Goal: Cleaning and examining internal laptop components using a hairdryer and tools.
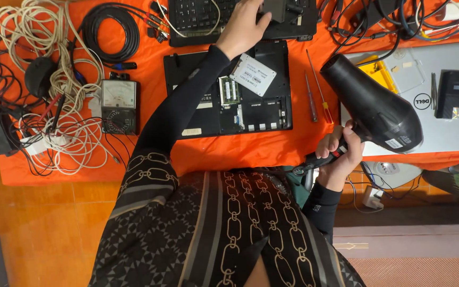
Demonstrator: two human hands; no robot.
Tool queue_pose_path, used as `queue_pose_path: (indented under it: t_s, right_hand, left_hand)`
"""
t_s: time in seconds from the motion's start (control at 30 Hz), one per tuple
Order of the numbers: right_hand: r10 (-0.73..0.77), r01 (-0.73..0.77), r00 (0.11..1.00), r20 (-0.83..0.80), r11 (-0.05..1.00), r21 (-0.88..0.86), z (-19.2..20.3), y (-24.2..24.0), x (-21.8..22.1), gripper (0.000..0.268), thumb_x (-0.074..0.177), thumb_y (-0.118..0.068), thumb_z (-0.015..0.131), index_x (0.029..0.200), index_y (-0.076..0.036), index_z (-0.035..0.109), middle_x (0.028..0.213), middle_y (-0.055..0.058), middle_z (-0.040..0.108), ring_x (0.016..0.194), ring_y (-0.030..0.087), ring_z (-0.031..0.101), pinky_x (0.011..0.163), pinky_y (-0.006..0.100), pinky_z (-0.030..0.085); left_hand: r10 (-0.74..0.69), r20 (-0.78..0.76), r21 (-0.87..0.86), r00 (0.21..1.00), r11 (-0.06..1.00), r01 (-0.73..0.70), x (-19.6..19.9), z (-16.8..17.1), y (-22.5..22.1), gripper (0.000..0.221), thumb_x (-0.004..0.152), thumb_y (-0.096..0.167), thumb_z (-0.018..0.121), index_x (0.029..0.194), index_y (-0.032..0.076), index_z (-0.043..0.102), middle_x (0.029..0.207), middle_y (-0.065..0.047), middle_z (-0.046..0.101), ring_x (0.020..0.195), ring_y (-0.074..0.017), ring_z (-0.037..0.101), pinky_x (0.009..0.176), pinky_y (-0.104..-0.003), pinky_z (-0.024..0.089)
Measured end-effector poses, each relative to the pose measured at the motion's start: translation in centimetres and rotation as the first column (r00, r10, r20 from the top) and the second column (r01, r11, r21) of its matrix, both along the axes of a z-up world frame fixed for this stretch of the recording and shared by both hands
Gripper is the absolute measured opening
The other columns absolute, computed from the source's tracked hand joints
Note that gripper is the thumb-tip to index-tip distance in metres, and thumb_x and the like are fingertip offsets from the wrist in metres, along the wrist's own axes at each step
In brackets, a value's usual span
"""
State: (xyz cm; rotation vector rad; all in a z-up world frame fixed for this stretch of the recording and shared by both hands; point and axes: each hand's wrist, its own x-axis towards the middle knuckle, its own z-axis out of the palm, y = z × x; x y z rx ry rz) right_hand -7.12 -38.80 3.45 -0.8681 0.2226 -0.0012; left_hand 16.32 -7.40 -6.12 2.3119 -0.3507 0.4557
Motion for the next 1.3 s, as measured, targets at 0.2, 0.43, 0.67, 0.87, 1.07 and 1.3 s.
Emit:
queue_pose_path:
  t_s: [0.2, 0.43, 0.67, 0.87, 1.07, 1.3]
  right_hand:
    - [-0.024, 0.024, 0.999, -0.030, 1.000, -0.003, -0.8, -0.7, -0.4, 0.015, 0.104, -0.016, 0.052, 0.116, -0.007, 0.049, 0.063, 0.004, 0.041, 0.045, 0.018, 0.039, 0.042, 0.032, 0.036]
    - [-0.005, 0.005, 1.000, -0.017, 1.000, 0.007, -1.7, -0.9, -0.5, 0.015, 0.107, -0.016, 0.053, 0.117, -0.007, 0.049, 0.059, 0.005, 0.041, 0.042, 0.016, 0.039, 0.040, 0.029, 0.035]
    - [-0.031, 0.029, 0.999, -0.021, 0.993, -0.118, -0.4, -0.3, -1.0, 0.014, 0.104, -0.017, 0.053, 0.114, -0.006, 0.051, 0.064, 0.004, 0.041, 0.045, 0.017, 0.040, 0.043, 0.033, 0.036]
    - [-0.018, 0.017, 1.000, -0.011, 0.994, -0.104, -0.2, -0.1, -1.5, 0.014, 0.104, -0.015, 0.053, 0.115, -0.007, 0.052, 0.064, 0.004, 0.041, 0.046, 0.018, 0.041, 0.044, 0.033, 0.037]
    - [0.017, -0.014, 1.000, 0.018, 0.989, -0.147, 1.3, 0.8, -1.1, 0.012, 0.105, -0.014, 0.053, 0.113, -0.005, 0.050, 0.065, 0.006, 0.041, 0.046, 0.019, 0.041, 0.045, 0.033, 0.038]
    - [0.138, -0.110, 0.986, 0.092, 0.960, -0.257, 4.7, 4.0, 0.9, 0.014, 0.104, -0.012, 0.052, 0.113, -0.003, 0.046, 0.061, 0.007, 0.041, 0.042, 0.018, 0.040, 0.044, 0.033, 0.039]
  left_hand:
    - [-0.207, -0.083, 0.144, 0.975, 0.965, 0.218, -7.6, 6.9, 2.0, 0.064, 0.096, 0.034, 0.080, 0.145, 0.005, 0.052, 0.143, -0.017, 0.058, 0.136, -0.0318, 0.049, 0.115, -0.047, 0.038]
    - [-0.240, -0.335, 0.233, 0.911, 0.916, 0.327, -11.9, 7.9, 4.1, 0.105, 0.068, 0.056, 0.094, 0.150, 0.008, 0.048, 0.138, -0.010, 0.058, 0.130, -0.0279, 0.046, 0.108, -0.044, 0.031]
    - [-0.247, -0.262, 0.167, 0.933, 0.940, 0.297, -12.6, 7.5, 3.9, 0.100, 0.066, 0.046, 0.095, 0.147, 0.009, 0.051, 0.135, -0.010, 0.057, 0.128, -0.0266, 0.045, 0.113, -0.045, 0.031]
    - [-0.299, -0.346, -0.046, 0.889, 0.952, 0.302, -14.6, 7.9, 3.8, 0.046, 0.094, 0.025, 0.081, 0.129, 0.009, 0.055, 0.115, -0.007, 0.073, 0.111, -0.0217, 0.070, 0.106, -0.042, 0.049]
    - [-0.323, -0.273, -0.288, 0.906, 0.926, 0.244, -16.9, 9.2, 5.4, 0.032, 0.095, 0.019, 0.080, 0.118, 0.005, 0.063, 0.109, -0.011, 0.076, 0.101, -0.0191, 0.072, 0.087, -0.035, 0.057]
    - [-0.134, -0.057, -0.957, 0.989, 0.288, -0.016, -19.0, 6.0, 11.1, 0.033, 0.099, 0.011, 0.076, 0.127, -0.001, 0.064, 0.126, -0.010, 0.069, 0.118, -0.0160, 0.065, 0.108, -0.035, 0.051]
